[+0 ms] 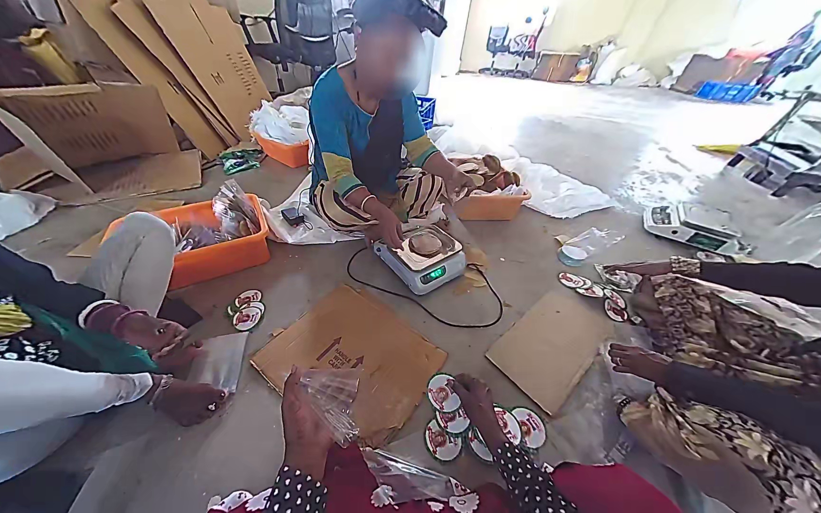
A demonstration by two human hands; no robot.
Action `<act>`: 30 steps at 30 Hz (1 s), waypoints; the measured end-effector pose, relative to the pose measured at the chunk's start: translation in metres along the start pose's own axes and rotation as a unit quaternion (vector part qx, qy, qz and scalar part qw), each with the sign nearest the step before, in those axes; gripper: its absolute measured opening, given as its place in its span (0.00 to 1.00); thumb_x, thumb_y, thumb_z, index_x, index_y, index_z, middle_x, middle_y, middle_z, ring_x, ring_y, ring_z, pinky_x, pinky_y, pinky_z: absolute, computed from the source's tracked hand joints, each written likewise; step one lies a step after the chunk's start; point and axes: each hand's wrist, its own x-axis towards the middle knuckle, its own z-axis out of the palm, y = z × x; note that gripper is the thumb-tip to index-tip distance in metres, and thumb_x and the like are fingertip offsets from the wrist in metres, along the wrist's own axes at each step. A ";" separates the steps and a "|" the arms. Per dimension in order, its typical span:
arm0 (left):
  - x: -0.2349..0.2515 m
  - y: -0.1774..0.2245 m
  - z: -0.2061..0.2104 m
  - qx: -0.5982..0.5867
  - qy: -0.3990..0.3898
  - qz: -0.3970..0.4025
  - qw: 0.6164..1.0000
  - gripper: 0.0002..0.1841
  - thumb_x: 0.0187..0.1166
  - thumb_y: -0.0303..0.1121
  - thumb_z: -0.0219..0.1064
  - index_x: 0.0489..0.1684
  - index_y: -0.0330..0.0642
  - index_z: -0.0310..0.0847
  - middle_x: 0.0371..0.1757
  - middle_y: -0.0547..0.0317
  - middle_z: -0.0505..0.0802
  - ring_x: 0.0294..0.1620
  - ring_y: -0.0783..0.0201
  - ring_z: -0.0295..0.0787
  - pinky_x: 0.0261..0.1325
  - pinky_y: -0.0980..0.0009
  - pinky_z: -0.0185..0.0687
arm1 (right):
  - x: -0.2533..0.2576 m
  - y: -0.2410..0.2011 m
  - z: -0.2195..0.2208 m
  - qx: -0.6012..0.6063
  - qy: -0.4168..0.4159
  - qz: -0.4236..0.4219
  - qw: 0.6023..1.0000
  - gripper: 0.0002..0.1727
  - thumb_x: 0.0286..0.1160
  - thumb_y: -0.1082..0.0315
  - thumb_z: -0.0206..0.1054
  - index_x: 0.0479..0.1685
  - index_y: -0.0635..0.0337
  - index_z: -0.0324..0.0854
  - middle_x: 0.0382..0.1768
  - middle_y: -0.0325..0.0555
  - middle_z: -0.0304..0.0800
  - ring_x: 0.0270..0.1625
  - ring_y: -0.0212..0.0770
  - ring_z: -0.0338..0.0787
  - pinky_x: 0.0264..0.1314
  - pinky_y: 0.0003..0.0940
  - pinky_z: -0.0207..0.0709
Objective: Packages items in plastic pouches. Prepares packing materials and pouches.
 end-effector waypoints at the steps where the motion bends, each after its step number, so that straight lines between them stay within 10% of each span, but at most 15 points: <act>1: 0.001 0.000 0.000 0.001 -0.001 0.000 1.000 0.27 0.90 0.57 0.41 0.57 0.41 0.73 0.41 0.49 0.90 0.42 0.52 0.92 0.44 0.47 0.90 | 0.000 0.000 0.000 0.000 0.000 0.000 1.000 0.15 0.83 0.61 0.67 0.54 0.63 0.91 0.48 0.57 0.94 0.56 0.55 0.90 0.66 0.59 0.75; 30: 0.003 0.000 -0.001 0.009 0.001 -0.024 1.000 0.31 0.88 0.60 0.43 0.67 0.41 0.71 0.53 0.42 0.89 0.51 0.46 0.90 0.51 0.41 0.88 | 0.003 0.001 0.001 -0.001 -0.006 0.002 1.000 0.15 0.82 0.60 0.68 0.53 0.63 0.90 0.45 0.56 0.94 0.53 0.54 0.91 0.63 0.57 0.77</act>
